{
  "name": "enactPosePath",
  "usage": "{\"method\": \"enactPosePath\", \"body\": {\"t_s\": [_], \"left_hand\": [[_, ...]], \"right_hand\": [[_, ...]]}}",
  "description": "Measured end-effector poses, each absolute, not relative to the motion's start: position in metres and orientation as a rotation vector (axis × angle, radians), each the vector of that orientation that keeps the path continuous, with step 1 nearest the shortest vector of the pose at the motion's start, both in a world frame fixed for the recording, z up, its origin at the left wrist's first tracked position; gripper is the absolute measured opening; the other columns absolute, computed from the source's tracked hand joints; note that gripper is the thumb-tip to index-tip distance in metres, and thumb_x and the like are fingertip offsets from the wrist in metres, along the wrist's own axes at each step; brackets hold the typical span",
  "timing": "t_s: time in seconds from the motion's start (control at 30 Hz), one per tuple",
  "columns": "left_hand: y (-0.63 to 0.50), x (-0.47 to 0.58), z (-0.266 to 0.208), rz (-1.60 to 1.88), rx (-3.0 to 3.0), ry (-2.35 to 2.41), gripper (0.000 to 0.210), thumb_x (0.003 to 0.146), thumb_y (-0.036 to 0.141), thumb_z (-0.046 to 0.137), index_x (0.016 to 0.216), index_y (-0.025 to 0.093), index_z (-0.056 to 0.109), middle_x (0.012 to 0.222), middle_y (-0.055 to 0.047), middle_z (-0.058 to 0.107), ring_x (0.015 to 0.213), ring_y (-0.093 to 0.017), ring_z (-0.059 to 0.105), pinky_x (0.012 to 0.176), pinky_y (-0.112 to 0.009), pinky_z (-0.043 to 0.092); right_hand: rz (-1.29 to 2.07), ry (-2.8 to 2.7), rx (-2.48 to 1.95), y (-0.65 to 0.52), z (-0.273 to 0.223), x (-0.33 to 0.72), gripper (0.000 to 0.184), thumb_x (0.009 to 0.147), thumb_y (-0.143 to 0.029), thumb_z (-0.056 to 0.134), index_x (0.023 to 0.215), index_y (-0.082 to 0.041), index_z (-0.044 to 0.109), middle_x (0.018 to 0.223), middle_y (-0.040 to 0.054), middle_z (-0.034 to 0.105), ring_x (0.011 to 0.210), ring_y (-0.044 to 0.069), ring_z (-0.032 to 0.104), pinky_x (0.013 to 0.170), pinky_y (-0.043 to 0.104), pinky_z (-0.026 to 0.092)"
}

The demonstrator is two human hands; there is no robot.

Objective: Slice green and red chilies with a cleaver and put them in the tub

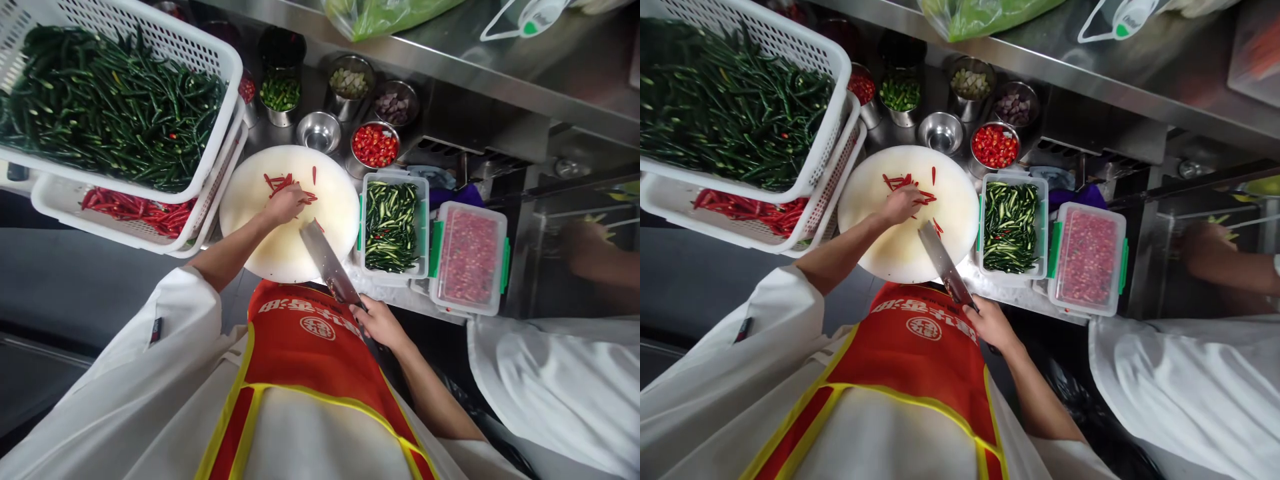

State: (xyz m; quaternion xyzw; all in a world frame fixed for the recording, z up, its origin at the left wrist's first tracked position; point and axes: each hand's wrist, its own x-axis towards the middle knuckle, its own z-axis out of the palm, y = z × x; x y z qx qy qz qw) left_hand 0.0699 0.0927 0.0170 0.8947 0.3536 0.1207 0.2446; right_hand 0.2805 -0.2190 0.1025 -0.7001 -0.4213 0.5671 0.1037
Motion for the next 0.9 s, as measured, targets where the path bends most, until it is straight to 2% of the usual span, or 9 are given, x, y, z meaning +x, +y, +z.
{"method": "enactPosePath", "body": {"t_s": [0.1,0.2,0.33,0.6,0.8,0.9], "left_hand": [[0.056,0.047,0.019,0.327,2.495,0.715,0.025,0.094,0.019,0.048,0.092,0.016,0.072,0.094,-0.008,0.067,0.090,-0.019,0.062,0.081,-0.032,0.051],[0.020,0.030,0.011,0.289,2.538,0.544,0.030,0.098,0.022,0.042,0.096,0.018,0.072,0.096,-0.009,0.069,0.093,-0.019,0.062,0.084,-0.033,0.052],[0.002,0.026,0.001,0.370,2.494,0.566,0.030,0.100,0.026,0.042,0.101,0.020,0.071,0.105,-0.008,0.070,0.099,-0.018,0.062,0.092,-0.035,0.051],[0.003,0.031,-0.009,0.414,2.518,0.593,0.029,0.099,0.025,0.042,0.095,0.019,0.071,0.104,-0.008,0.070,0.096,-0.017,0.062,0.092,-0.035,0.050],[0.002,0.032,-0.011,0.380,2.493,0.595,0.029,0.098,0.026,0.043,0.095,0.019,0.071,0.103,-0.009,0.070,0.097,-0.018,0.062,0.092,-0.035,0.051],[0.003,0.029,-0.007,0.381,2.500,0.567,0.030,0.098,0.027,0.042,0.096,0.019,0.071,0.103,-0.009,0.070,0.096,-0.018,0.063,0.091,-0.035,0.051]], "right_hand": [[1.678,-1.158,-2.067,-0.218,0.098,0.284,0.024,0.090,-0.046,0.047,0.083,-0.024,0.050,0.050,-0.0076,0.052,0.038,0.014,0.054,0.046,0.024,0.042],[1.692,-1.169,-2.053,-0.216,0.099,0.287,0.023,0.091,-0.046,0.046,0.083,-0.024,0.048,0.050,-0.0088,0.051,0.038,0.014,0.054,0.046,0.024,0.042],[1.733,-1.249,-2.051,-0.211,0.106,0.285,0.023,0.091,-0.046,0.045,0.086,-0.024,0.050,0.049,-0.0078,0.052,0.037,0.015,0.055,0.045,0.025,0.042],[1.797,-1.384,-2.105,-0.202,0.127,0.286,0.022,0.094,-0.044,0.042,0.090,-0.025,0.051,0.049,-0.0065,0.053,0.038,0.016,0.054,0.047,0.026,0.041],[1.447,-1.557,-2.109,-0.182,0.096,0.263,0.014,0.090,-0.036,0.050,0.092,-0.024,0.056,0.064,0.0014,0.063,0.062,0.021,0.064,0.061,0.029,0.044],[1.544,-1.435,-2.076,-0.180,0.082,0.261,0.018,0.092,-0.040,0.047,0.092,-0.025,0.055,0.054,-0.0034,0.057,0.048,0.018,0.059,0.054,0.028,0.043]]}}
